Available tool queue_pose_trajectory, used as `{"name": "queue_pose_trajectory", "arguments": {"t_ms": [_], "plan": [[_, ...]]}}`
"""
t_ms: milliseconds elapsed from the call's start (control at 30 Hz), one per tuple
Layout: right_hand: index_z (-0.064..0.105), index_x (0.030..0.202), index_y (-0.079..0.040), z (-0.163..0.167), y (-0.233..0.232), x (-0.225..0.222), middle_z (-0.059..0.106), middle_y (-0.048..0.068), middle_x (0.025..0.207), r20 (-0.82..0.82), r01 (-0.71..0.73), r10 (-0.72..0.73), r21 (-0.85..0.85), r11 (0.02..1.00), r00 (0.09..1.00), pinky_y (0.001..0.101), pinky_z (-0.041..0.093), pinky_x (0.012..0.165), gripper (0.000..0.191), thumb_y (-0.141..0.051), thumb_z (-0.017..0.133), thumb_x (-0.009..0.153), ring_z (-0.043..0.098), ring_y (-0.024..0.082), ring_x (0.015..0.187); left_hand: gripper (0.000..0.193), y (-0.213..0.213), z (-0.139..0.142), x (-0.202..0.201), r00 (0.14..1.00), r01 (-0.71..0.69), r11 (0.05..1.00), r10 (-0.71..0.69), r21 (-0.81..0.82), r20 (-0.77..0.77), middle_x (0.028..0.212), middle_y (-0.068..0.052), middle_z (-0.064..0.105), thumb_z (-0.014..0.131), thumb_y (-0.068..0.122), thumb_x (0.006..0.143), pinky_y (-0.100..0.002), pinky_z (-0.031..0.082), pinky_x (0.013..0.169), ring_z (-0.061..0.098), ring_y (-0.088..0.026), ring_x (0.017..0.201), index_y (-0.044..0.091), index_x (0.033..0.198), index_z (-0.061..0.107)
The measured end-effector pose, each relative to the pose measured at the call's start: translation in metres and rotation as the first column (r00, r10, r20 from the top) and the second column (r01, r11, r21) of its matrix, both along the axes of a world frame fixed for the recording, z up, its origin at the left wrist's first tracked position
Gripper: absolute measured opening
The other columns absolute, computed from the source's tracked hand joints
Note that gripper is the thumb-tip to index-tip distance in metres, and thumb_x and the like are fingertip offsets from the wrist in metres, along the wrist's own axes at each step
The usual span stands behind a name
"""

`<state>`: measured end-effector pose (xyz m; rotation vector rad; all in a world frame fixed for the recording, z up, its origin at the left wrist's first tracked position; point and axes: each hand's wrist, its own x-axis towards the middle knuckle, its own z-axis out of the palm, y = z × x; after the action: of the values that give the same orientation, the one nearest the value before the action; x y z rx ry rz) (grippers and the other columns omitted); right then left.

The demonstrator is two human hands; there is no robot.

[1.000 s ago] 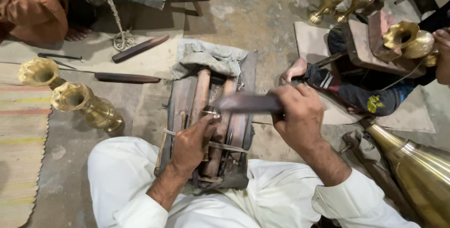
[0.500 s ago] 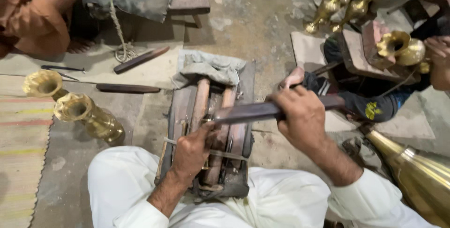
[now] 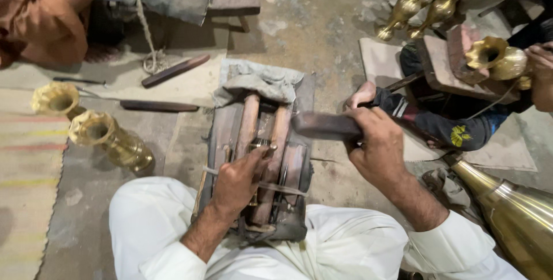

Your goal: The person sits on the floor and uses a hammer and chisel to engrave a design onto a small brass object held in a wooden jig. The person repeatedly strikes the chisel with the hammer to create patterns on the metal surface.

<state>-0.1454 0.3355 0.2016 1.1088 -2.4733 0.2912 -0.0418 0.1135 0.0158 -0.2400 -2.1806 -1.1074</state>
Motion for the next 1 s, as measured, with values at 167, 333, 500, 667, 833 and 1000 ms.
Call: {"name": "queue_pose_trajectory", "arguments": {"t_ms": [167,333,500,667,833,1000], "plan": [[0.069,0.104,-0.006,-0.008,0.001,0.0,0.069,0.012,0.095,0.01,0.007,-0.007,0.016,1.0,1.0,0.0448,0.049,0.076,0.041,0.002,0.07,0.064,0.064,0.035,0.091,0.055,-0.001,-0.003,-0.001,0.998,0.015,1.0,-0.015,-0.013,0.061,0.104,-0.018,0.077,0.074,-0.006,0.079,-0.039,0.063,0.069,0.078,-0.031,0.089,0.0,0.132,0.061],[0.069,0.101,-0.007,-0.013,0.003,-0.003,0.068,0.013,0.092,-0.016,0.006,-0.004,0.125,0.992,1.0,0.0479,0.05,0.077,0.044,0.004,0.071,0.058,0.064,0.038,0.09,0.061,-0.003,-0.005,-0.003,0.999,0.026,0.999,-0.024,-0.029,0.042,0.108,-0.018,0.077,0.071,-0.01,0.074,-0.038,0.064,0.069,0.078,-0.03,0.091,0.0,0.133,0.06],[0.068,0.105,-0.007,-0.015,0.004,-0.003,0.067,0.013,0.094,0.028,0.018,-0.019,0.031,0.999,0.999,0.0462,0.049,0.078,0.044,0.002,0.074,0.062,0.063,0.037,0.09,0.055,-0.004,-0.003,-0.004,0.997,0.021,1.0,-0.02,-0.018,0.08,0.106,-0.018,0.077,0.076,-0.006,0.079,-0.039,0.063,0.067,0.078,-0.03,0.089,0.001,0.132,0.062],[0.066,0.108,-0.006,-0.015,0.003,-0.001,0.067,0.014,0.095,0.118,0.014,0.004,-0.151,0.989,0.993,0.0454,0.052,0.077,0.04,0.001,0.072,0.069,0.066,0.035,0.088,0.053,-0.003,0.0,-0.004,0.995,0.035,0.999,-0.035,0.006,0.095,0.104,-0.017,0.077,0.078,-0.004,0.079,-0.04,0.062,0.068,0.077,-0.031,0.089,0.004,0.129,0.063],[0.07,0.102,-0.007,-0.015,0.003,0.002,0.066,0.016,0.088,0.137,0.088,-0.067,-0.155,0.984,0.988,0.0475,0.05,0.071,0.034,0.005,0.072,0.07,0.064,0.038,0.083,0.06,-0.006,0.004,-0.003,0.993,0.061,0.998,-0.063,0.018,0.098,0.105,-0.015,0.077,0.079,-0.003,0.073,-0.04,0.062,0.071,0.077,-0.03,0.091,0.004,0.13,0.062],[0.069,0.099,-0.007,-0.016,0.002,0.002,0.069,0.013,0.09,0.014,0.024,-0.024,-0.023,0.999,1.0,0.0488,0.051,0.073,0.037,0.006,0.07,0.065,0.064,0.038,0.083,0.062,-0.008,0.009,-0.003,0.983,0.074,0.997,-0.072,-0.004,0.168,0.107,-0.014,0.078,0.077,-0.006,0.073,-0.039,0.063,0.072,0.077,-0.028,0.093,0.005,0.132,0.062]]}}
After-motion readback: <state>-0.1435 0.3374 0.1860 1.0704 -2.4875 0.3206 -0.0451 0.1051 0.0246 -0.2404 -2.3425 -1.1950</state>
